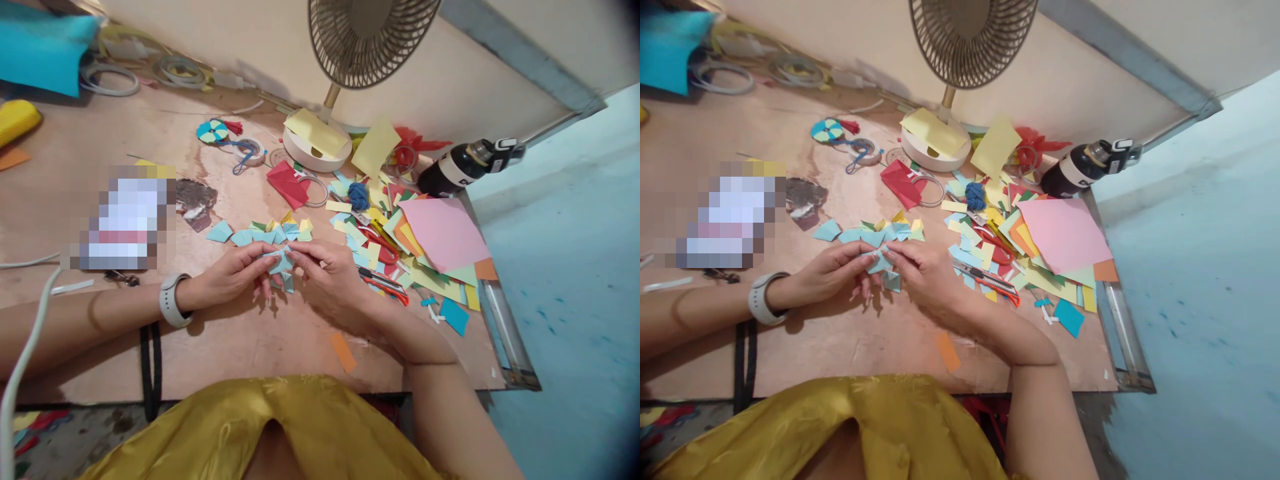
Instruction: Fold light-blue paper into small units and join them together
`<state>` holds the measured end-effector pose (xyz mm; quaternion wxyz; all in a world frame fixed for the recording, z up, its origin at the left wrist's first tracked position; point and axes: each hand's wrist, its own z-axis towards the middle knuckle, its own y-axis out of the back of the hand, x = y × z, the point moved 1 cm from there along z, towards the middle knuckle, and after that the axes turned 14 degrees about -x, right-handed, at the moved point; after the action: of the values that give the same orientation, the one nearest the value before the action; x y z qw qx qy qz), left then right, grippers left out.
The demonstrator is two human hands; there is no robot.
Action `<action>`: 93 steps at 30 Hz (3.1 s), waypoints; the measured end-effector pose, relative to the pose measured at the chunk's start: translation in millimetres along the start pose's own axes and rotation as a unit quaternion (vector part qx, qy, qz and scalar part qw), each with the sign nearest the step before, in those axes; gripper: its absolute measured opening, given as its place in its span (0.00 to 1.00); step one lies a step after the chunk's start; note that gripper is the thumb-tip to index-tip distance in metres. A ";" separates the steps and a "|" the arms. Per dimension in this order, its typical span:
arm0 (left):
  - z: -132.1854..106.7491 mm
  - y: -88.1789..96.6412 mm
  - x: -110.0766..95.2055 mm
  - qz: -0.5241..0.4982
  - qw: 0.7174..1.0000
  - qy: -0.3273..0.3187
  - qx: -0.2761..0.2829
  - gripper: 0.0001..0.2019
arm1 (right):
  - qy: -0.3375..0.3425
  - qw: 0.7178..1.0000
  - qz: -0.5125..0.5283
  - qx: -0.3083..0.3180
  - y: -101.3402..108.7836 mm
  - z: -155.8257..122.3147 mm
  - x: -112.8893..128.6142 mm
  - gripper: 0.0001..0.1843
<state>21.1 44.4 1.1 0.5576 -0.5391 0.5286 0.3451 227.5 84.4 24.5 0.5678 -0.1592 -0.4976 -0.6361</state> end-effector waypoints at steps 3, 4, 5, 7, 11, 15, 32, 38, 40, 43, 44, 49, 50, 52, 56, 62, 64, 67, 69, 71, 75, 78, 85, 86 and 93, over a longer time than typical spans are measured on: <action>-0.7 -0.6 -0.2 -0.004 1.000 -0.002 -0.008 0.16 | -0.041 0.998 0.027 -0.032 -11.7 -8.9 -7.6 0.14; -0.9 -0.6 -0.4 -0.004 1.000 -0.002 -0.010 0.17 | -0.058 0.996 0.042 -0.043 -14.7 -11.4 -9.7 0.15; -0.9 -0.4 -0.5 -0.005 1.000 -0.003 -0.012 0.17 | -0.075 0.994 0.061 -0.052 -16.9 -13.3 -11.5 0.15; -0.3 0.3 -0.9 -0.002 1.000 -0.009 -0.020 0.17 | -0.103 0.988 0.100 -0.054 -18.3 -14.8 -13.3 0.17; 2.1 1.5 -2.4 0.017 0.998 -0.026 -0.050 0.17 | -0.072 0.988 0.133 -0.004 -13.2 -11.5 -12.4 0.21; 2.9 1.3 -3.1 0.023 0.998 -0.029 -0.060 0.18 | 0.021 0.997 0.078 0.008 -12.6 -12.6 -14.2 0.21; 7.2 11.5 0.7 -0.034 0.987 -0.006 -0.158 0.13 | 0.069 0.948 -0.194 0.241 10.2 3.5 -1.5 0.08; 7.3 10.0 4.7 -0.100 0.981 0.000 -0.164 0.11 | 0.120 0.983 -0.133 0.031 14.5 9.2 -15.5 0.11; 6.1 6.9 4.9 -0.161 0.980 0.032 -0.116 0.10 | 0.147 0.979 -0.134 -0.050 17.5 10.4 -15.8 0.11; 2.9 3.2 4.3 -0.209 0.974 0.073 -0.042 0.09 | 0.211 0.961 -0.150 -0.096 13.8 6.0 -17.0 0.12; 2.1 2.7 4.2 -0.218 0.973 0.078 -0.024 0.08 | 0.234 0.954 -0.162 -0.094 11.0 3.9 -18.4 0.12; 3.1 5.4 6.1 -0.250 0.966 0.072 0.001 0.07 | 0.253 0.951 -0.167 -0.066 -0.8 -0.2 -27.5 0.12; 3.6 5.9 6.5 -0.250 0.966 0.073 0.000 0.06 | 0.233 0.959 -0.144 -0.074 -2.0 0.3 -28.3 0.11; 3.8 5.9 6.2 -0.245 0.967 0.075 -0.001 0.06 | 0.188 0.973 -0.087 -0.098 -3.6 1.6 -28.3 0.10; 1.8 2.5 1.0 -0.238 0.968 0.077 -0.001 0.07 | 0.111 0.985 -0.023 -0.127 -5.9 3.2 -26.1 0.14; -1.5 1.4 -1.5 -0.201 0.976 0.086 0.001 0.09 | 0.160 0.971 -0.088 -0.155 -4.9 -0.2 -27.3 0.07; -2.7 2.7 2.0 -0.178 0.981 0.078 0.010 0.09 | 0.217 0.951 -0.143 -0.167 -3.9 -3.1 -28.3 0.09; -4.4 4.0 7.8 -0.157 0.984 0.075 0.024 0.08 | 0.297 0.918 -0.229 -0.131 -3.9 -7.9 -28.4 0.15; -4.6 4.4 9.4 -0.140 0.988 0.067 0.024 0.08 | 0.318 0.908 -0.263 -0.076 -4.5 -10.1 -26.8 0.19; -3.9 4.5 8.8 -0.120 0.991 0.052 0.018 0.09 | 0.311 0.916 -0.253 -0.026 -4.1 -10.1 -23.9 0.22; -1.0 5.1 4.4 -0.115 0.993 0.028 -0.014 0.11 | 0.245 0.951 -0.188 0.006 2.3 -0.4 -21.3 0.23; 0.2 6.1 2.5 -0.112 0.993 0.028 -0.032 0.12 | 0.253 0.957 -0.142 -0.018 8.9 10.9 -26.8 0.17; -0.7 8.9 5.2 -0.098 0.994 0.036 -0.027 0.13 | 0.250 0.967 -0.001 0.053 9.6 20.9 -40.6 0.14; -0.8 9.0 5.3 -0.095 0.995 0.030 -0.024 0.12 | 0.231 0.971 0.013 0.062 9.3 20.7 -40.5 0.14; -0.1 7.5 7.4 -0.093 0.995 0.040 -0.025 0.11 | 0.022 0.985 0.146 0.094 10.0 20.8 -38.3 0.11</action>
<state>15.5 44.3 -7.7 0.5519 -0.6130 0.4891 0.2835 240.4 124.3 9.0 0.6776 -0.1617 -0.5143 -0.5002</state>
